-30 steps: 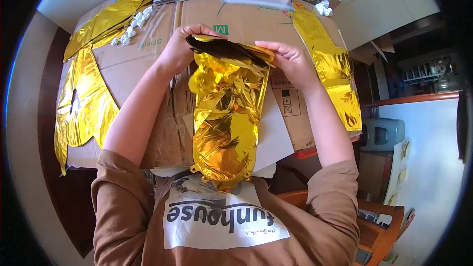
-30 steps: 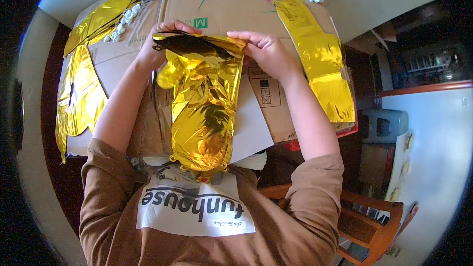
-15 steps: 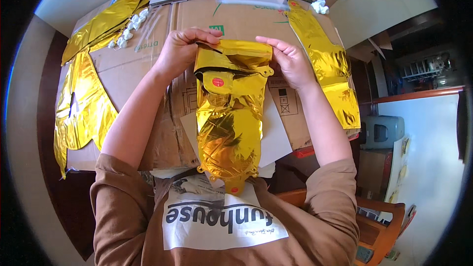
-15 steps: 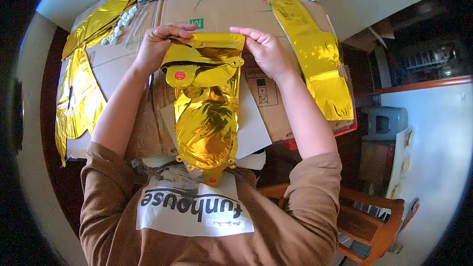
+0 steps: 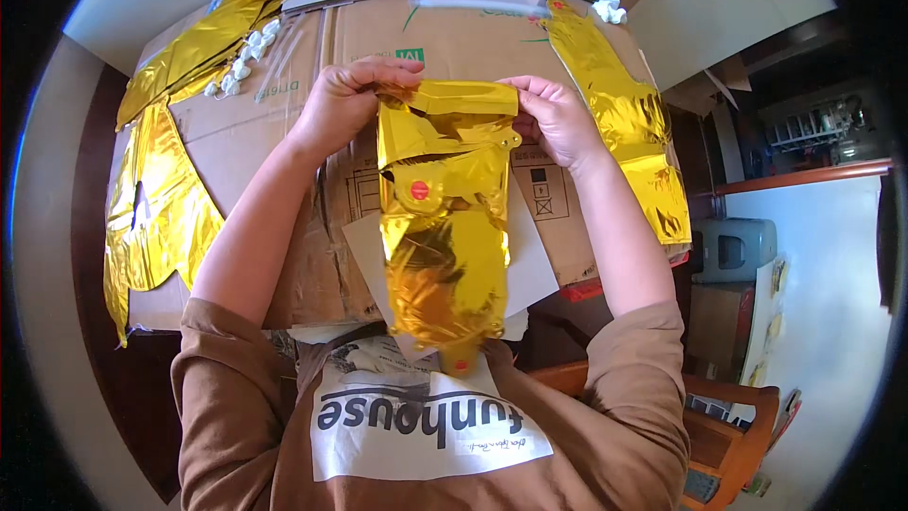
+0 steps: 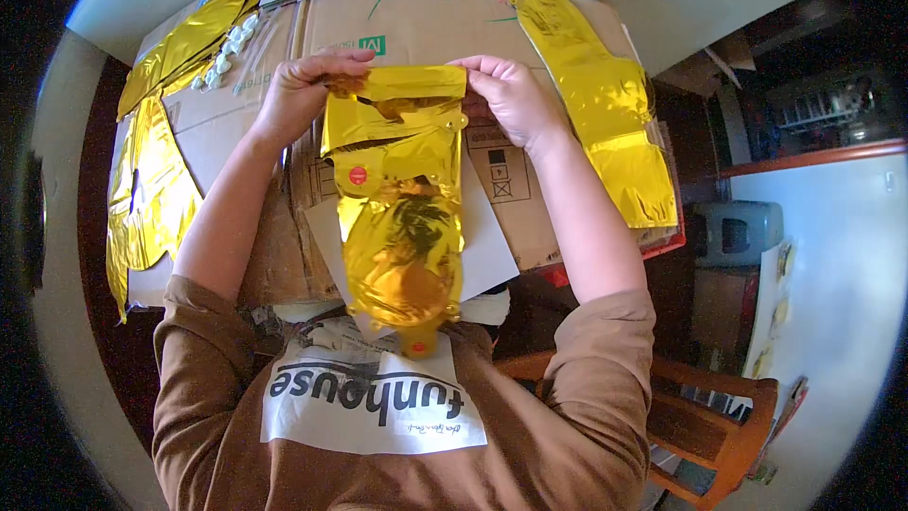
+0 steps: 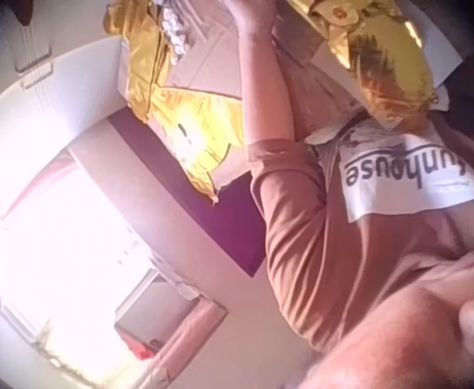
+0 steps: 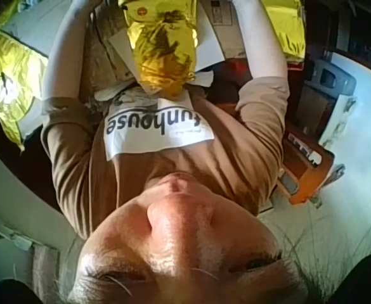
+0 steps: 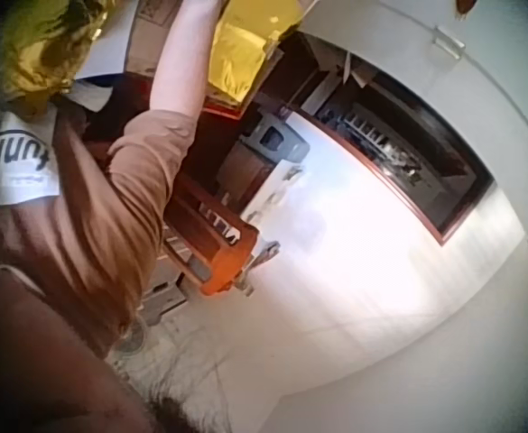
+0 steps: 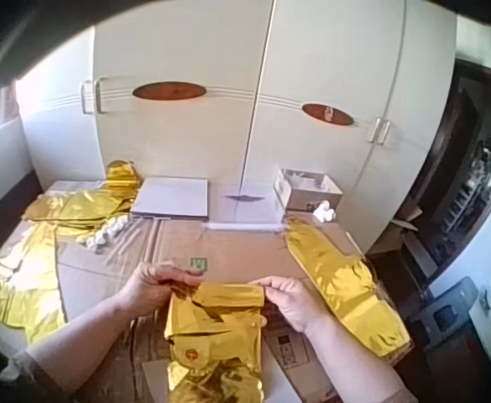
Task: The recorder is folding gold foil balloons into packages.
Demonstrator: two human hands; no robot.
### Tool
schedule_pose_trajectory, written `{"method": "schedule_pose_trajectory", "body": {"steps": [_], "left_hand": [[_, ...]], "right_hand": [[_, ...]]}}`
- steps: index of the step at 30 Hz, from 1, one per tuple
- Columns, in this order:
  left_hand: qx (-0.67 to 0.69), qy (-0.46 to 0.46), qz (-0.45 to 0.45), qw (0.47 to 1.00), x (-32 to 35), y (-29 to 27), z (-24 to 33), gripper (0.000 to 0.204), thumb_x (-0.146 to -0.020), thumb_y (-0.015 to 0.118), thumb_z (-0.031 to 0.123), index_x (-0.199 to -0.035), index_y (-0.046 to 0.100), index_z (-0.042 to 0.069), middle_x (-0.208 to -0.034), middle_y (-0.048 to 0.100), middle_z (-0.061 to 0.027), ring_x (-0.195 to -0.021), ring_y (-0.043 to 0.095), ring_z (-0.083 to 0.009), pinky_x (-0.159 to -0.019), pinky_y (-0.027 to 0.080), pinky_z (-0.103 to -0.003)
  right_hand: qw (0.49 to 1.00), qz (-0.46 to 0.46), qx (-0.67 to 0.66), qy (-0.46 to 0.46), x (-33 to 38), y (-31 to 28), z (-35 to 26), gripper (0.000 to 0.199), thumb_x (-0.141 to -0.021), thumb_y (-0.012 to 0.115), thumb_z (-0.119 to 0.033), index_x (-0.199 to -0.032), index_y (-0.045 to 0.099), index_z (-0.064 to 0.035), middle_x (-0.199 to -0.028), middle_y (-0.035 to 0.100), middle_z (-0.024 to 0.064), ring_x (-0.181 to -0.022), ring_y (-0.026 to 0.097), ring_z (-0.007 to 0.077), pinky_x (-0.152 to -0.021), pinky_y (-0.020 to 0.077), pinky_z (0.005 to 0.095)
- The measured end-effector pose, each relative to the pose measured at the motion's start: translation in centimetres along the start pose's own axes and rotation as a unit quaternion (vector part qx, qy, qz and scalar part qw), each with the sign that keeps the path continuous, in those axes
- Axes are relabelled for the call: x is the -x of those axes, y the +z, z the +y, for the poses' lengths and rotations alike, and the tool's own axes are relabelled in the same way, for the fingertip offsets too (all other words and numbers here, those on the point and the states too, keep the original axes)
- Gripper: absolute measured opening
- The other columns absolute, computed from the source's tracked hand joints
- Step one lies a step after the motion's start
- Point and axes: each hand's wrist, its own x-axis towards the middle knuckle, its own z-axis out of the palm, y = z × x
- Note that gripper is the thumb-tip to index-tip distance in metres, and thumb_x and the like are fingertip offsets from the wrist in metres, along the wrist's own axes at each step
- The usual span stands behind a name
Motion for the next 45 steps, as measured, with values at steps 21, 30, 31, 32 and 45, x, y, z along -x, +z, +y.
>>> {"method": "schedule_pose_trajectory", "body": {"steps": [21,30,31,32,45], "left_hand": [[0.082,-0.246,-0.076,0.963,-1.1,0.6,2.7,0.057,-0.093,0.067,0.002,-0.146,0.046,0.0,-0.11,0.071,-0.0102,-0.092,0.068,-0.0123,-0.086,0.056,-0.027],[0.061,-0.253,-0.104,0.96,-1.4,0.3,3.6,0.059,-0.092,0.065,0.0,-0.148,0.046,0.002,-0.106,0.069,-0.0092,-0.092,0.069,-0.0138,-0.085,0.056,-0.027],[0.063,-0.254,-0.109,0.959,-1.4,0.2,3.5,0.059,-0.092,0.065,0.0,-0.148,0.046,0.002,-0.105,0.069,-0.009,-0.092,0.069,-0.0138,-0.084,0.056,-0.027],[0.064,-0.256,-0.113,0.958,-1.5,0.1,3.4,0.059,-0.092,0.065,0.0,-0.148,0.046,0.003,-0.104,0.069,-0.0089,-0.091,0.069,-0.0137,-0.084,0.056,-0.027],[0.061,-0.27,-0.112,0.954,-1.8,0.2,3.1,0.061,-0.091,0.066,0.0,-0.148,0.046,0.003,-0.104,0.067,-0.0076,-0.091,0.069,-0.0138,-0.086,0.056,-0.027]], "right_hand": [[0.993,0.014,-0.075,0.086,-0.3,-0.3,-0.6,0.025,-0.103,0.052,-0.008,-0.119,0.069,0.0003,-0.108,0.074,0.0113,-0.09,0.074,0.0181,-0.081,0.0616,0.0328],[0.995,0.008,-0.037,0.09,-0.2,-0.2,-1.2,0.026,-0.102,0.054,-0.009,-0.122,0.067,0.0014,-0.109,0.074,0.0112,-0.093,0.074,0.0197,-0.086,0.0608,0.0351],[0.996,0.003,-0.028,0.089,-0.2,-0.3,-1.3,0.026,-0.102,0.054,-0.009,-0.122,0.067,0.0015,-0.109,0.074,0.0114,-0.092,0.074,0.02,-0.086,0.0611,0.035],[0.996,0.004,-0.022,0.088,-0.3,-0.4,-1.2,0.026,-0.102,0.054,-0.009,-0.122,0.067,0.0017,-0.108,0.074,0.0116,-0.092,0.074,0.0202,-0.085,0.0613,0.035],[0.995,0.024,0.038,0.092,-0.2,0.6,-1.9,0.023,-0.098,0.069,-0.027,-0.102,0.07,-0.0051,-0.092,0.073,0.0038,-0.074,0.07,0.0119,-0.07,0.0576,0.0265]]}}
